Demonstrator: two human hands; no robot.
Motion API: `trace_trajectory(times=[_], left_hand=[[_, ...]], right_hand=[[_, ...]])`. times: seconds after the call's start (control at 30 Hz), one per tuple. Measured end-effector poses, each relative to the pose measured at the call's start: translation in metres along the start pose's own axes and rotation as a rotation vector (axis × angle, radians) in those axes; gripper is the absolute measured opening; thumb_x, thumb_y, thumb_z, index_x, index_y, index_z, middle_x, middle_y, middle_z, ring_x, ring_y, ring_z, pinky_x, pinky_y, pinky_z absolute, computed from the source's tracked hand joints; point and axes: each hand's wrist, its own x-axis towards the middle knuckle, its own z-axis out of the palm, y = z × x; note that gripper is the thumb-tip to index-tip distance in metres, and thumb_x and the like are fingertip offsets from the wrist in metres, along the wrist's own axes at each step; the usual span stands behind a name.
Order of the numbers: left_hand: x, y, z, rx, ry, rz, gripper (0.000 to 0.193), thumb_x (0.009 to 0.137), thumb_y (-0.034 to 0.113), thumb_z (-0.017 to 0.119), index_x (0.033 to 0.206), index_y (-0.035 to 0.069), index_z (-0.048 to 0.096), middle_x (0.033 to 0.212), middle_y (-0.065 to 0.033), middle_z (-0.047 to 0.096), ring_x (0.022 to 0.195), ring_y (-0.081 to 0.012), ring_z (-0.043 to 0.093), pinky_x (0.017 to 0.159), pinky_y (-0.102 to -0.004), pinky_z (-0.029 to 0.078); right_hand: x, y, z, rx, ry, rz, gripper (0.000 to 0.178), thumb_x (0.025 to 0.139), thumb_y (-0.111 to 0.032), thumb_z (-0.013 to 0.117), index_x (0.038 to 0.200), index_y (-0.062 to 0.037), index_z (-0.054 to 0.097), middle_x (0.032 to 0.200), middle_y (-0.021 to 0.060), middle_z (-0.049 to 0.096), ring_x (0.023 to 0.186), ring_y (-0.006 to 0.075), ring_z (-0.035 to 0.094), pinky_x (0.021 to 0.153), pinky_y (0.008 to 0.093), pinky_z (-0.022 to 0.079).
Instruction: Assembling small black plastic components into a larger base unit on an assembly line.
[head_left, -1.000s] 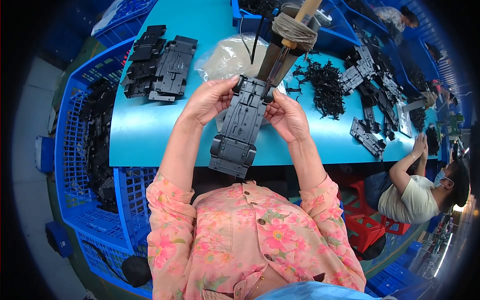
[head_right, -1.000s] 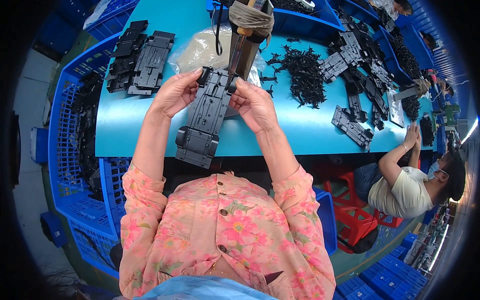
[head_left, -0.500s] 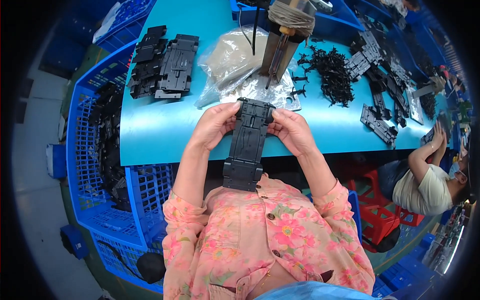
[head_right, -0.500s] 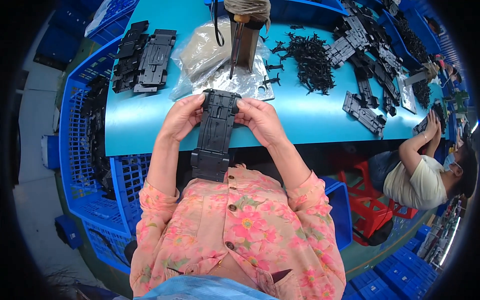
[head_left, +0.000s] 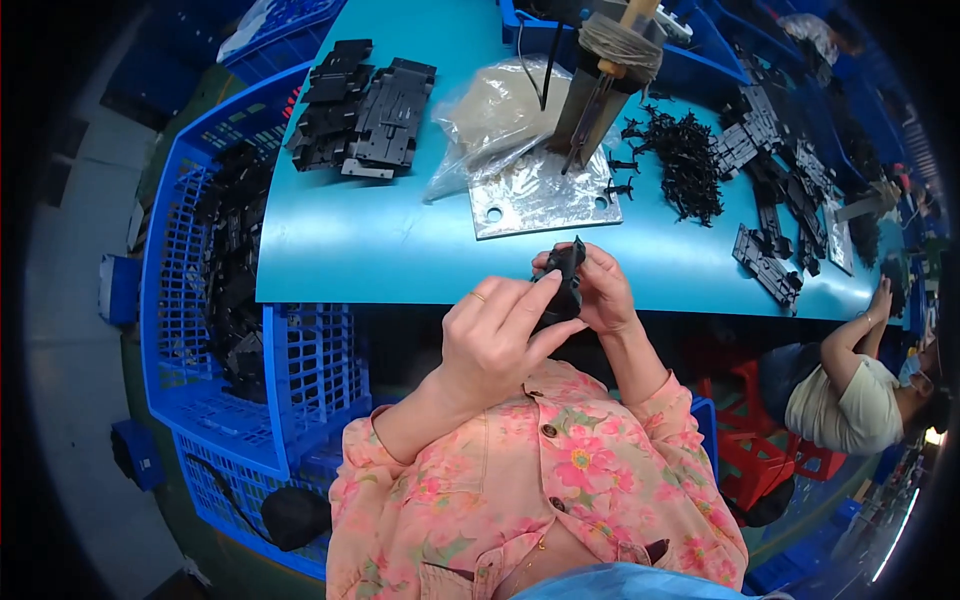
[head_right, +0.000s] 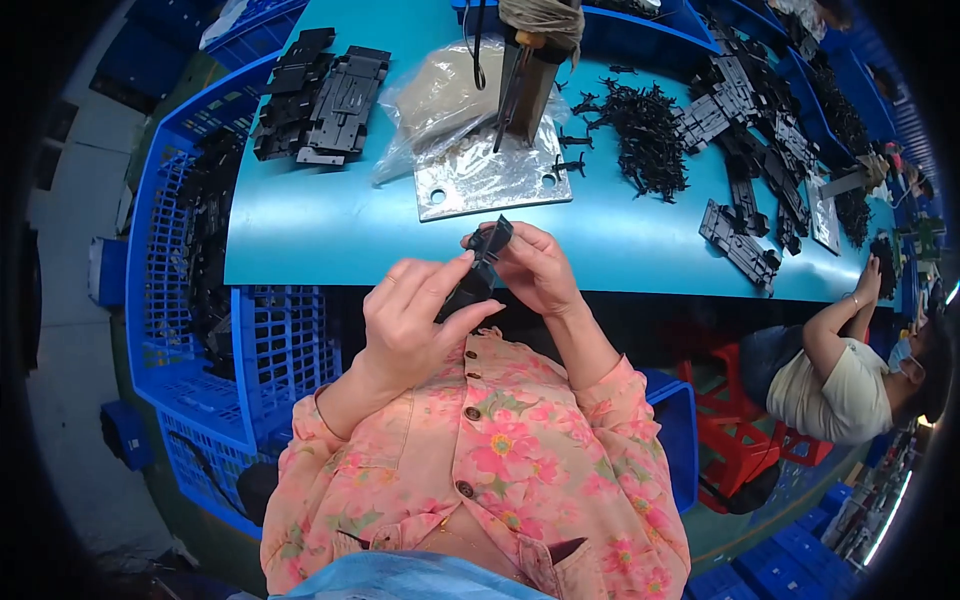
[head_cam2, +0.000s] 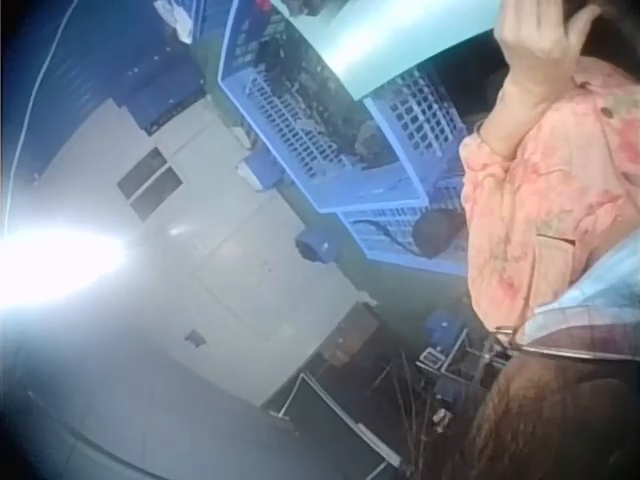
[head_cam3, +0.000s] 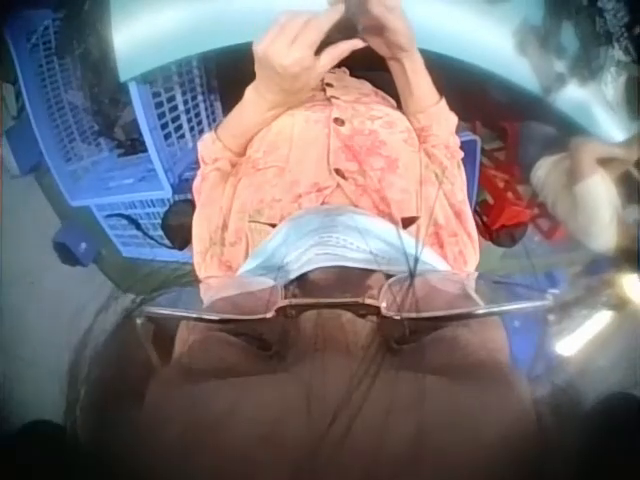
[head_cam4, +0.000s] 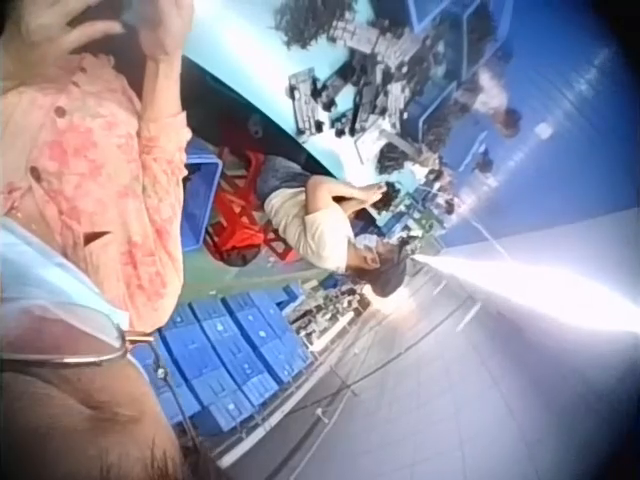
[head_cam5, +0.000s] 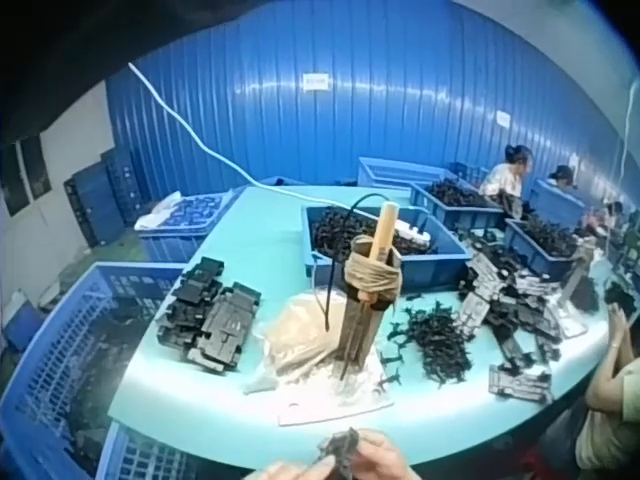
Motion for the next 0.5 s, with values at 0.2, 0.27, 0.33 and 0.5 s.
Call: trace_trajectory(times=[0.2,0.27,0.33,0.5], left_hand=[[-0.002,0.0,-0.003,-0.002,0.001,0.05,0.043,0.057,0.017,0.076,0.092,0.0,0.058,0.09,-0.012,0.057,0.078,-0.0272,0.056,0.065,-0.0315,0.047],[-0.001,-0.001,-0.003,-0.247,-0.096,-0.104,0.043,0.063,0.014,0.074,0.097,0.0,0.051,0.111,-0.0164,0.051,0.099,-0.0291,0.053,0.078,-0.0318,0.046],[-0.012,-0.012,0.007,-0.503,-0.109,-0.224,0.044,0.067,0.012,0.071,0.101,0.0,0.046,0.117,-0.0181,0.046,0.106,-0.0286,0.048,0.083,-0.032,0.043],[-0.02,-0.024,0.012,-1.141,-0.097,-0.654,0.038,0.08,0.003,0.057,0.11,0.0,0.034,0.13,-0.021,0.033,0.104,-0.0145,0.046,0.087,-0.0273,0.039]], right_hand=[[-0.003,0.003,-0.002,0.098,-0.075,-0.01,0.027,0.085,-0.017,0.05,0.103,0.004,0.053,0.103,0.0187,0.056,0.096,0.0235,0.055,0.085,0.0363,0.043],[-0.004,0.0,0.001,0.06,-0.035,0.017,0.026,0.085,-0.016,0.05,0.102,0.0035,0.054,0.102,0.0167,0.057,0.095,0.022,0.055,0.084,0.0347,0.043],[-0.004,0.0,-0.003,0.03,-0.012,0.06,0.025,0.085,-0.016,0.051,0.101,0.0025,0.056,0.098,0.0103,0.058,0.091,0.0168,0.055,0.081,0.0303,0.043],[0.006,-0.006,0.02,-0.088,0.122,0.092,0.024,0.086,-0.016,0.05,0.1,0.0028,0.057,0.095,0.0065,0.059,0.089,0.0124,0.053,0.081,0.0275,0.041]])
